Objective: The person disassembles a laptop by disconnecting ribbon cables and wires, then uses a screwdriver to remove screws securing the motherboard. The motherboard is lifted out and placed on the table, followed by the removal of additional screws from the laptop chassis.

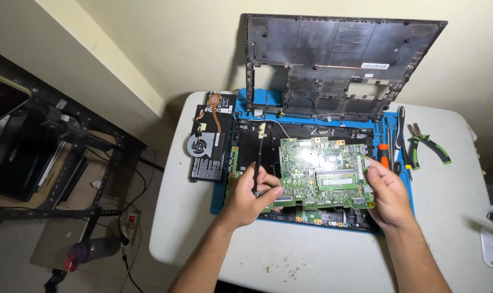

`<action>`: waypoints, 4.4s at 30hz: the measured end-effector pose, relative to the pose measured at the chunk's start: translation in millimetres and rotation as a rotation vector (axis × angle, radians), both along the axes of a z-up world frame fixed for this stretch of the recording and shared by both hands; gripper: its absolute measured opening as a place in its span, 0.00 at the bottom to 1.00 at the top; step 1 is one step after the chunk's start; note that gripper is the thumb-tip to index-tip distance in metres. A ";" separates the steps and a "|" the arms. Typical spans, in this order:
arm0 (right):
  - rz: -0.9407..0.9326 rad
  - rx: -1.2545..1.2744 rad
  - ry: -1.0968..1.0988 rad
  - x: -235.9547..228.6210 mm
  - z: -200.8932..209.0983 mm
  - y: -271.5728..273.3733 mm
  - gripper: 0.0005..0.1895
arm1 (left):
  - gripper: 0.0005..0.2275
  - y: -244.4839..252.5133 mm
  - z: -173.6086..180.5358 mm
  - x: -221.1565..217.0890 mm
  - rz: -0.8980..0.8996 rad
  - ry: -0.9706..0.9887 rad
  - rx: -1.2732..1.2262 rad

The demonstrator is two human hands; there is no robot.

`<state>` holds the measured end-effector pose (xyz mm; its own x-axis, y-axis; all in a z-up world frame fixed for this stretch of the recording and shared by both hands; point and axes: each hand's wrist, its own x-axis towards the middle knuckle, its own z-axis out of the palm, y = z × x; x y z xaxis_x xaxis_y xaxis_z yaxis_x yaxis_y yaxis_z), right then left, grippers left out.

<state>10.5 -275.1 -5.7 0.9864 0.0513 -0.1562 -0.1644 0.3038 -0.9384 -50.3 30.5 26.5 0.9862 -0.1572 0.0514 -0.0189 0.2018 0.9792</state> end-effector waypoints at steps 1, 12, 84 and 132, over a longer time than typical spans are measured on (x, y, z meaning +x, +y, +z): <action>0.003 0.001 -0.002 4.1 -21.5 -14.3 0.25 | 0.15 4.1 -11.7 -1.7 0.003 -0.002 0.001; 0.202 0.108 -0.093 3.8 -22.6 -38.6 0.35 | 0.14 52.1 -0.1 -18.2 0.801 -0.149 0.078; 0.112 -0.258 -0.199 1.1 -13.0 -26.0 0.20 | 0.18 55.6 -41.1 -18.1 1.093 -0.061 1.077; 0.491 -1.473 -1.025 -30.2 10.6 161.4 0.11 | 0.13 96.8 -5.4 -50.6 0.573 0.506 0.032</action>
